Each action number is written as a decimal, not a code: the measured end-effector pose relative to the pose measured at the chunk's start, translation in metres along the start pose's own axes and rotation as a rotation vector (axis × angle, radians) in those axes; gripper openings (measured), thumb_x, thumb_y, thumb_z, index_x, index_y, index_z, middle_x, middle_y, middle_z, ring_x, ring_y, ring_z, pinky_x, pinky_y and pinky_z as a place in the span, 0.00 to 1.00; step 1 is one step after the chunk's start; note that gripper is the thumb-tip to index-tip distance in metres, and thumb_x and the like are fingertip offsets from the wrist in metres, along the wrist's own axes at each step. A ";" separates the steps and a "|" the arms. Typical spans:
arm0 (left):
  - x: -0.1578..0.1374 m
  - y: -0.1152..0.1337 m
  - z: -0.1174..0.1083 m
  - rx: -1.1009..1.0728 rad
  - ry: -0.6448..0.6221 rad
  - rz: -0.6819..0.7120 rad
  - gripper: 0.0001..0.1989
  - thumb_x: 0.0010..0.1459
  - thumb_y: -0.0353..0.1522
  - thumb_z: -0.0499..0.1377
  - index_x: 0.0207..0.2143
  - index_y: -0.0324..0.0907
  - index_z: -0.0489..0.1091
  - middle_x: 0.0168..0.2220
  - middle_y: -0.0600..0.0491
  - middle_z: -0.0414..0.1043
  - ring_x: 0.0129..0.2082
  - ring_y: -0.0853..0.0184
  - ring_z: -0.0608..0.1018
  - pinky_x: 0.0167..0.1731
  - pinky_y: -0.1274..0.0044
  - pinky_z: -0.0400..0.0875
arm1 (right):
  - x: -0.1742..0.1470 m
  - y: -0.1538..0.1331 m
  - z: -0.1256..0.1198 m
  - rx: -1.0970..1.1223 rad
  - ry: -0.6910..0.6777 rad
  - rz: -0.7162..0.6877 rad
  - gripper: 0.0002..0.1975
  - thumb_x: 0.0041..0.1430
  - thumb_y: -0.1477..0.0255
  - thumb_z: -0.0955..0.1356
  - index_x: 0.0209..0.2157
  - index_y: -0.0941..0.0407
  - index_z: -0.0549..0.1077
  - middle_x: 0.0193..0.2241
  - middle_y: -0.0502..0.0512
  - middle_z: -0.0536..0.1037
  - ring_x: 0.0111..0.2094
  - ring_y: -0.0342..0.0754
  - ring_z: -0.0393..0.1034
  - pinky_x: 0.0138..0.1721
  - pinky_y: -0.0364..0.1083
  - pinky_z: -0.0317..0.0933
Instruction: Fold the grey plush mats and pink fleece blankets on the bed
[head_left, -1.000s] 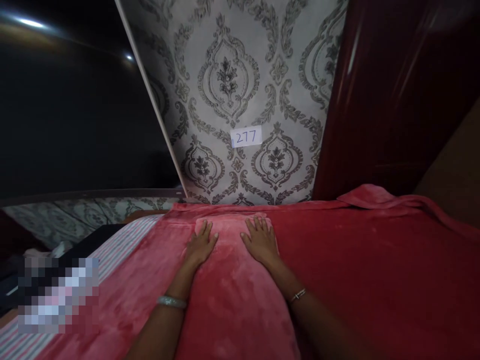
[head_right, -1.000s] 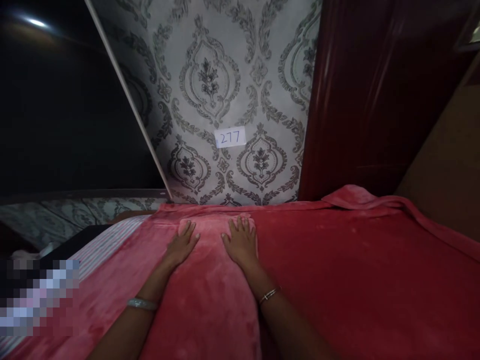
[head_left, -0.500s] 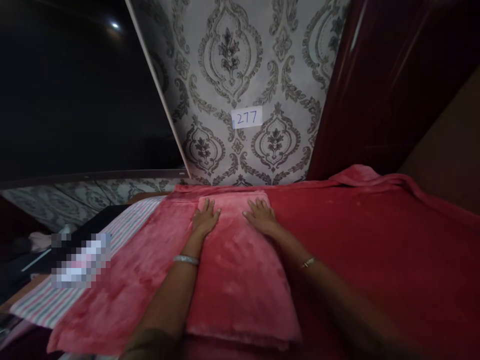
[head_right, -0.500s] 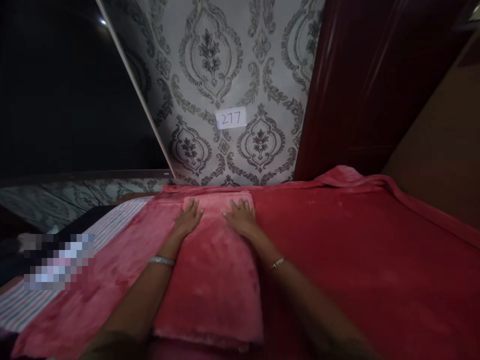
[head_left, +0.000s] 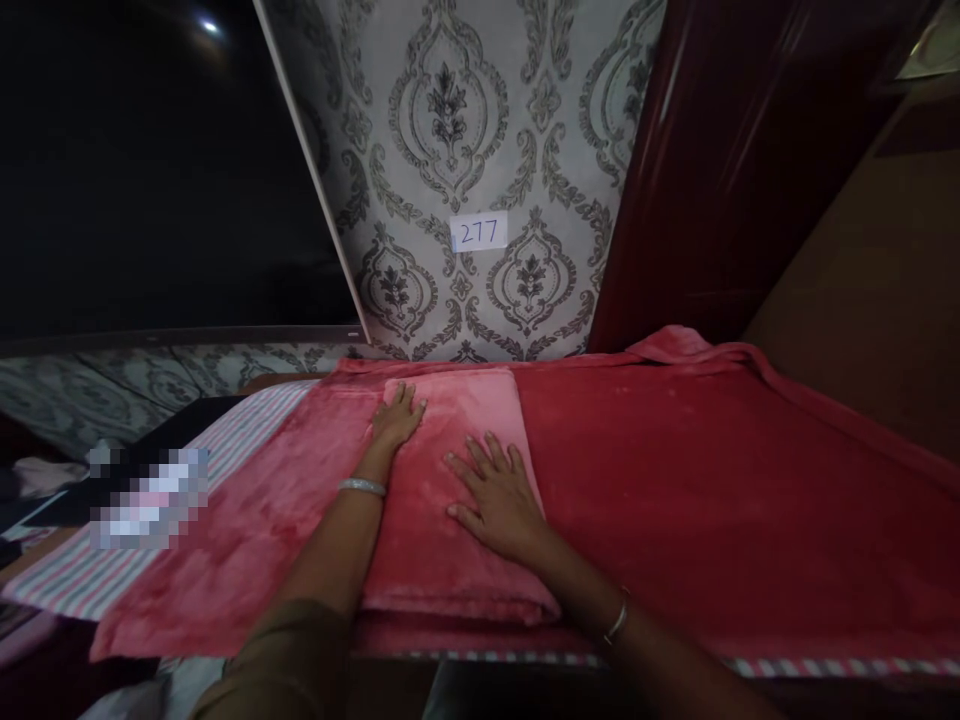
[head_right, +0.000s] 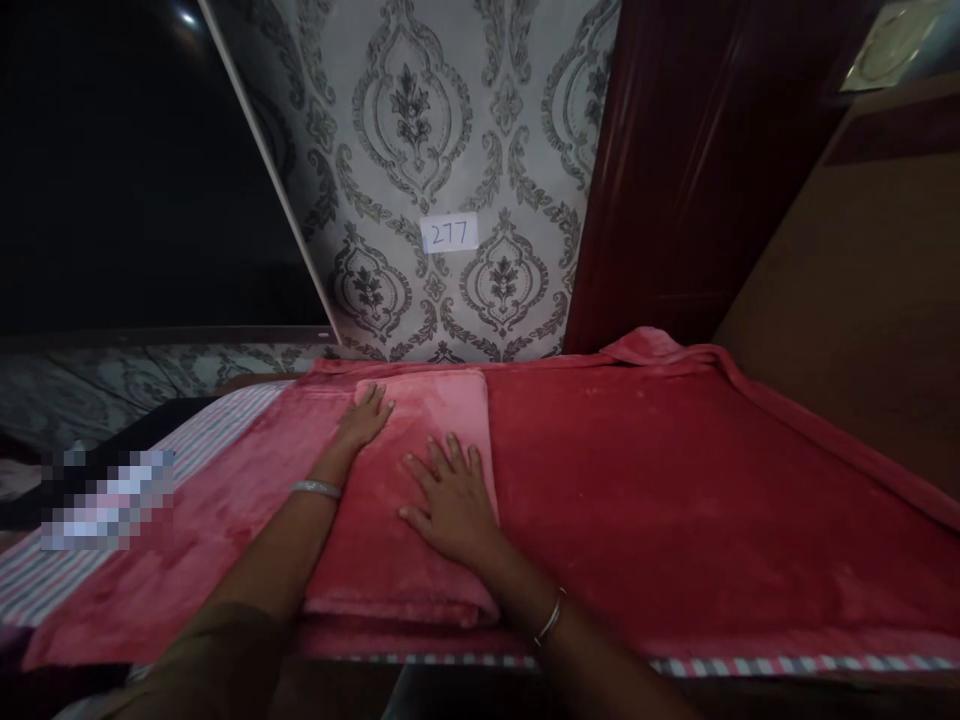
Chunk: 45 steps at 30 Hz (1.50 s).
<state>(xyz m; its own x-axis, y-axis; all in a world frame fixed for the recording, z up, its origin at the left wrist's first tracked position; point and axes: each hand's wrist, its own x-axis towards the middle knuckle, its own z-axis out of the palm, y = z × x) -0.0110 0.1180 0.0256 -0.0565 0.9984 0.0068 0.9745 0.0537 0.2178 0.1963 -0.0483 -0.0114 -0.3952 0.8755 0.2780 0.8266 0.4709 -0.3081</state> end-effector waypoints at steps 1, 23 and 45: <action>-0.001 0.002 -0.002 0.011 -0.009 0.002 0.37 0.66 0.51 0.39 0.73 0.50 0.44 0.75 0.57 0.34 0.70 0.40 0.55 0.65 0.51 0.55 | 0.000 -0.001 -0.002 -0.002 -0.009 0.006 0.35 0.67 0.48 0.62 0.70 0.44 0.55 0.73 0.56 0.45 0.73 0.63 0.29 0.68 0.69 0.31; -0.200 -0.086 0.029 0.060 0.191 0.432 0.31 0.70 0.41 0.46 0.72 0.45 0.47 0.74 0.47 0.43 0.74 0.57 0.44 0.69 0.56 0.48 | -0.052 -0.024 -0.005 0.070 -0.091 -0.122 0.36 0.66 0.52 0.65 0.70 0.46 0.54 0.73 0.55 0.43 0.73 0.60 0.27 0.69 0.66 0.25; -0.105 -0.019 -0.038 0.030 0.063 0.284 0.35 0.67 0.46 0.47 0.72 0.46 0.48 0.74 0.46 0.41 0.73 0.53 0.47 0.67 0.51 0.47 | 0.044 -0.008 -0.062 0.123 -0.026 0.229 0.36 0.67 0.64 0.63 0.72 0.55 0.50 0.73 0.61 0.42 0.73 0.58 0.32 0.69 0.62 0.36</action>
<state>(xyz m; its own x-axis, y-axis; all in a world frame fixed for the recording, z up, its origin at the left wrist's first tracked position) -0.0315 0.0112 0.0576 0.2068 0.9705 0.1240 0.9592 -0.2261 0.1697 0.1975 -0.0207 0.0599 -0.2153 0.9624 0.1654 0.8415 0.2688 -0.4686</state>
